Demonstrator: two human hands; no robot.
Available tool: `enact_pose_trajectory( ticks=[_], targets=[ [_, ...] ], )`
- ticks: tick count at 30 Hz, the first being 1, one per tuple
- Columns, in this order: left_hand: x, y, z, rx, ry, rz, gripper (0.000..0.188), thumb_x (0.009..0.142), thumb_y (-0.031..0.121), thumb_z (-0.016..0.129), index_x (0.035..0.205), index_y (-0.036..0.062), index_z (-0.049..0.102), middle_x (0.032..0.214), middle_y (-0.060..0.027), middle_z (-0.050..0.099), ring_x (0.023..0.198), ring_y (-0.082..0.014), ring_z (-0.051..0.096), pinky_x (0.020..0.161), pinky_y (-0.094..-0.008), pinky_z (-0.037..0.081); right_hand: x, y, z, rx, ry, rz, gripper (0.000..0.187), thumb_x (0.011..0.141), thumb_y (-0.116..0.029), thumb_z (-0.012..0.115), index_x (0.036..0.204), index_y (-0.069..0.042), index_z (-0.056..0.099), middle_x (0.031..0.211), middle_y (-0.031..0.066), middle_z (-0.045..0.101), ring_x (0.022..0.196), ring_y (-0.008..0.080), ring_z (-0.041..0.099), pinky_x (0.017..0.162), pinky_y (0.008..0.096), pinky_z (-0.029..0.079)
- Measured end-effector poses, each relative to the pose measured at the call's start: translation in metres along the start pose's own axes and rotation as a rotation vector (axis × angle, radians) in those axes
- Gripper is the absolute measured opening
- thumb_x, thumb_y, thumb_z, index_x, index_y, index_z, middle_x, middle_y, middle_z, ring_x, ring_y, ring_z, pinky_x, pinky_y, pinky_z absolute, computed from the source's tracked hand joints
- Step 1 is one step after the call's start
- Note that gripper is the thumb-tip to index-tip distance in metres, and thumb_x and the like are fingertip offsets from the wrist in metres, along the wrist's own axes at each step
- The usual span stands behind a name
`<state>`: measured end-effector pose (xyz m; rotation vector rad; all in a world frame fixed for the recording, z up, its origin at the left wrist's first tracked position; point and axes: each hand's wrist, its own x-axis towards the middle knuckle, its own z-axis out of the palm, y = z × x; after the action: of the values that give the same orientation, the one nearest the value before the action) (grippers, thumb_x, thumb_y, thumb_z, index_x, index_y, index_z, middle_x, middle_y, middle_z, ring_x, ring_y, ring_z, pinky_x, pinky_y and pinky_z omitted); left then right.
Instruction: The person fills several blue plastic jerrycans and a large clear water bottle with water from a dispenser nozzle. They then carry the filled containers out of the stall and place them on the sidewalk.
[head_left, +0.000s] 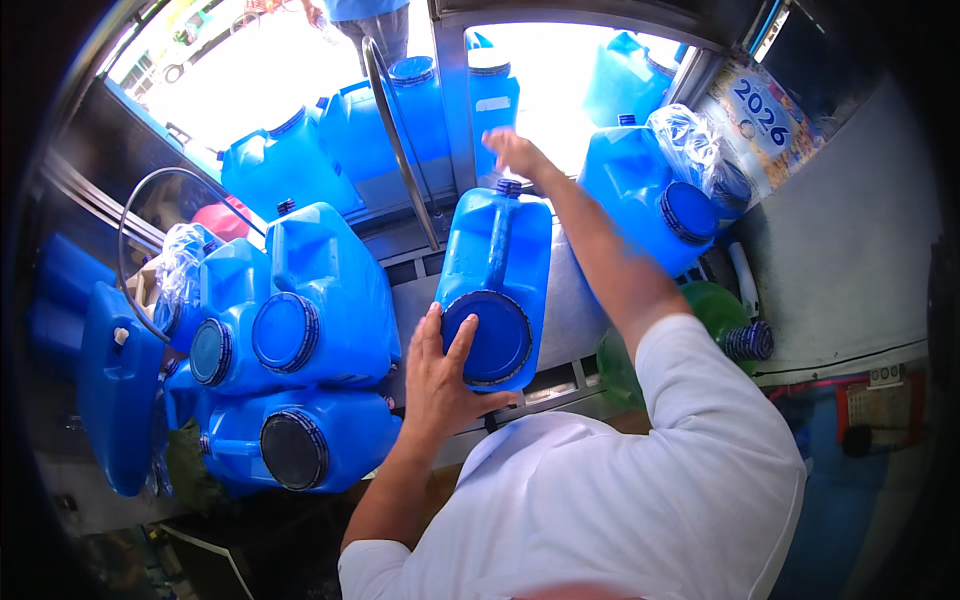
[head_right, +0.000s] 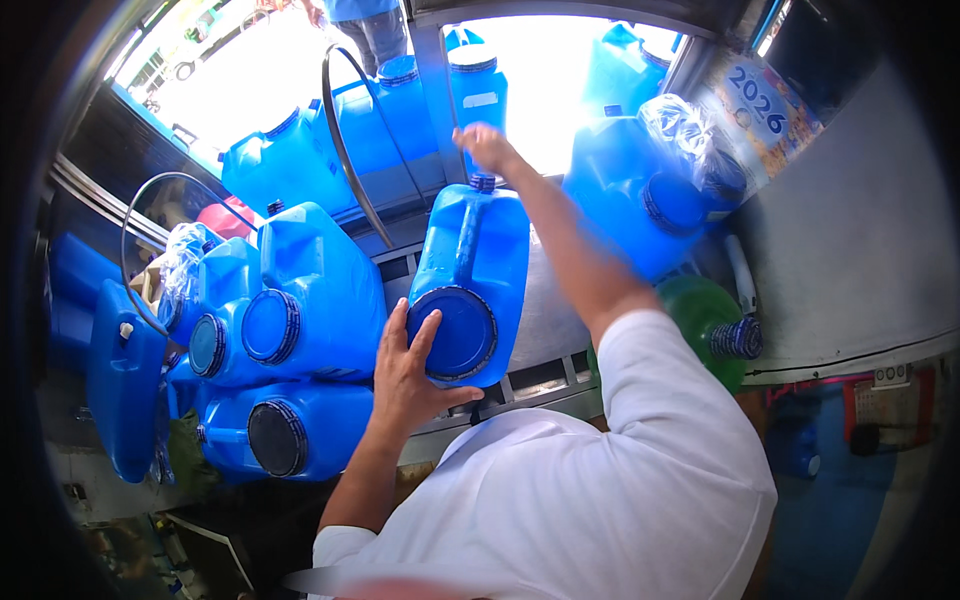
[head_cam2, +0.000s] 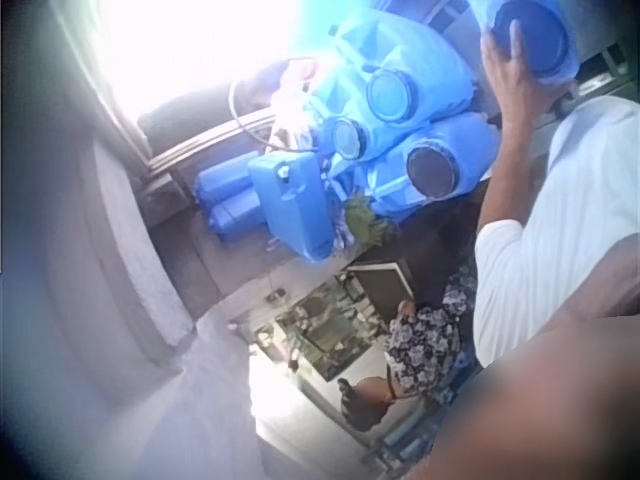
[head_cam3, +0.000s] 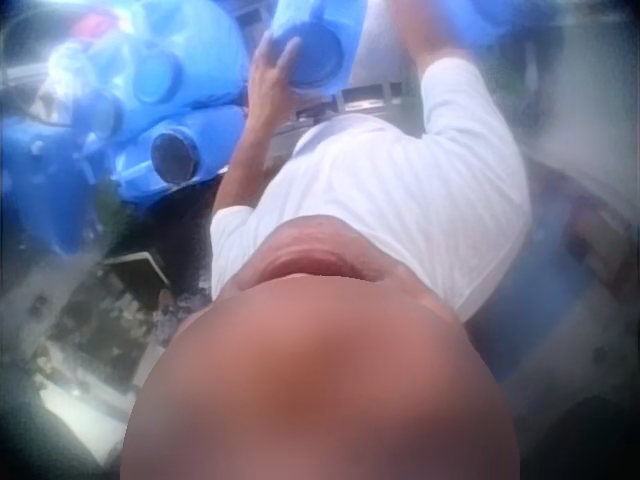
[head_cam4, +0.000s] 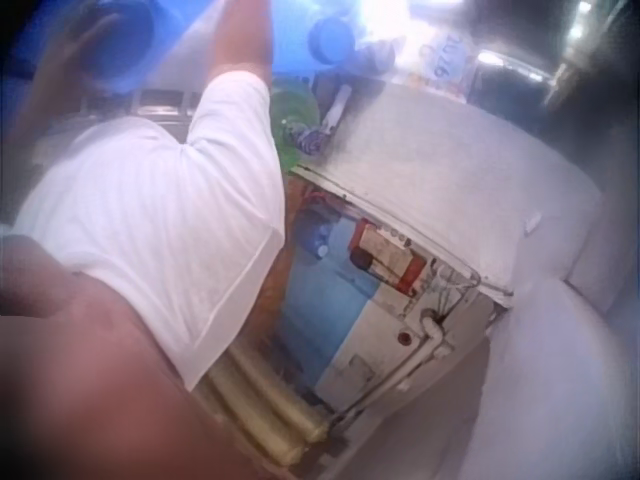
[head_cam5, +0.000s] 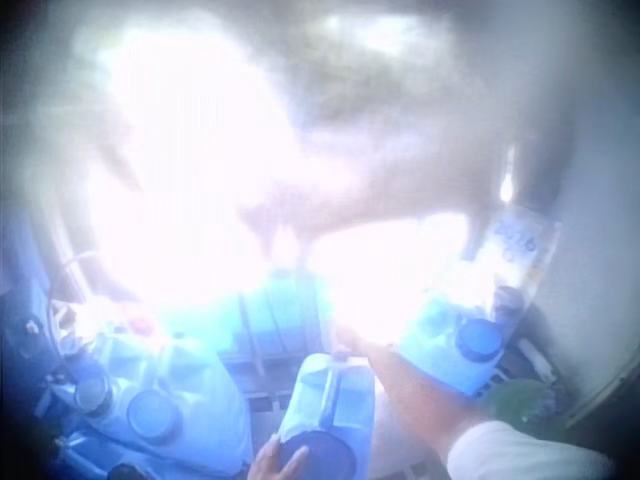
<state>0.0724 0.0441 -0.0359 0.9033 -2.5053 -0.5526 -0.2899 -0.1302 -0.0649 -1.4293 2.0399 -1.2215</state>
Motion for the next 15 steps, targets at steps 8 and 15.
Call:
enact_pose_trajectory(
  ticks=[8,15],
  targets=[
    [0.002,-0.023,0.031,-0.208,0.232,0.006,0.111,0.034,0.043,0.1,0.133,0.0233,0.053,0.147,-0.0224,0.04,0.127,-0.0438,0.052,0.1,-0.0502,0.051,0.175,-0.004,0.047,0.313,0.488,-0.135,0.06,0.099,-0.049,0.039,0.119,0.001,0.063,0.123,0.0259,0.062,0.117,0.0411,0.057,0.102,0.045,0.044],
    [0.007,-0.026,0.037,-0.297,0.246,0.051,0.108,0.035,0.047,0.099,0.13,0.0191,0.055,0.145,-0.024,0.04,0.13,-0.043,0.048,0.103,-0.0509,0.049,0.159,-0.026,0.083,0.472,0.068,-0.068,0.037,0.097,-0.026,0.052,0.13,-0.012,0.062,0.125,0.0091,0.066,0.113,0.0223,0.063,0.095,0.0342,0.05]
  ],
)
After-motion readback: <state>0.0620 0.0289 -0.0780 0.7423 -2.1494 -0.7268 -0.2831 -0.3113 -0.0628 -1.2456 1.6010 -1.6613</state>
